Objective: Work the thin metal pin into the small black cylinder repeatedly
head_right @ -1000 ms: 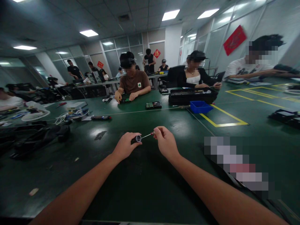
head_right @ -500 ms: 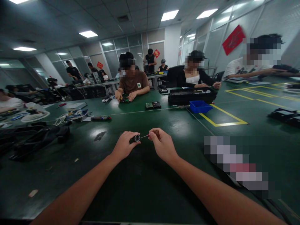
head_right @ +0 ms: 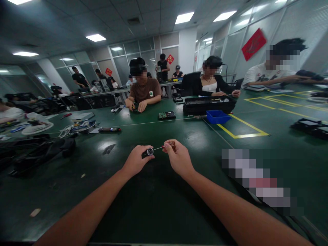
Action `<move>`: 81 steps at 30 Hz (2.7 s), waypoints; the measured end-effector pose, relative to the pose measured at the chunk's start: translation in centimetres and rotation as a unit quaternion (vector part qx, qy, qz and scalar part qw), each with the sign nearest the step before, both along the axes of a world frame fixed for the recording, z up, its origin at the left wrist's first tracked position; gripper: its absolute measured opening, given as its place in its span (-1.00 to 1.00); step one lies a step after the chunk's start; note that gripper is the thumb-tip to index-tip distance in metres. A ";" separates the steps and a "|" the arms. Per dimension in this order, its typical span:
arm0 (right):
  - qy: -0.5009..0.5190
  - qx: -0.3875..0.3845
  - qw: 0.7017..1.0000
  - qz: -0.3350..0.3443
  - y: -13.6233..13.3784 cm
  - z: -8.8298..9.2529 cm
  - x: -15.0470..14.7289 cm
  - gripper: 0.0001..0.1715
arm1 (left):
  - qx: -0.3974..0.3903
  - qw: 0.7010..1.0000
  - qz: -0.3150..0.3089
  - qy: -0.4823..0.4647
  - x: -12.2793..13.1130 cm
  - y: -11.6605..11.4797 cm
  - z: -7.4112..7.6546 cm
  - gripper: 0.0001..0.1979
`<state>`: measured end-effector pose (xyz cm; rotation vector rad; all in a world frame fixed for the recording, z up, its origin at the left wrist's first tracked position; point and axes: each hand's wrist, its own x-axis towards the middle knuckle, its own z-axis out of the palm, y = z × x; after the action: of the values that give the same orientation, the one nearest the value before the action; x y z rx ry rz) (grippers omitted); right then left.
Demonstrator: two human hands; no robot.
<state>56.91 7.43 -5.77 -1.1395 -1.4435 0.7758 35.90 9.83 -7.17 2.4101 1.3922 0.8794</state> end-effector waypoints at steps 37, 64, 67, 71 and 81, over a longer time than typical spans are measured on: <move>-0.078 0.015 0.997 0.013 -0.8 0.2 -0.2 -0.66 | -0.011 1.000 -0.004 0.019 -0.1 -0.2 -0.4 -0.64; 0.046 -0.014 0.999 -0.008 0.7 -0.3 0.3 -0.59 | 0.010 0.998 0.010 0.054 -0.2 -0.1 0.5 -0.65; 0.030 -0.002 1.000 0.005 0.3 0.0 0.0 -0.63 | 0.019 0.998 0.006 0.060 -0.2 -0.1 0.6 -0.64; 0.006 0.001 1.000 0.008 0.0 0.1 -0.3 -0.68 | 0.035 0.997 0.010 0.067 -0.1 -0.2 0.8 -0.64; -0.024 -0.019 0.999 -0.029 0.2 -0.1 0.1 -0.67 | 0.024 0.997 0.017 0.075 -0.1 0.1 0.2 -0.62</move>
<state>57.03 7.61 -5.91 -1.2313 -1.4346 0.7413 35.81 9.88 -6.93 2.5424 1.4857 0.7605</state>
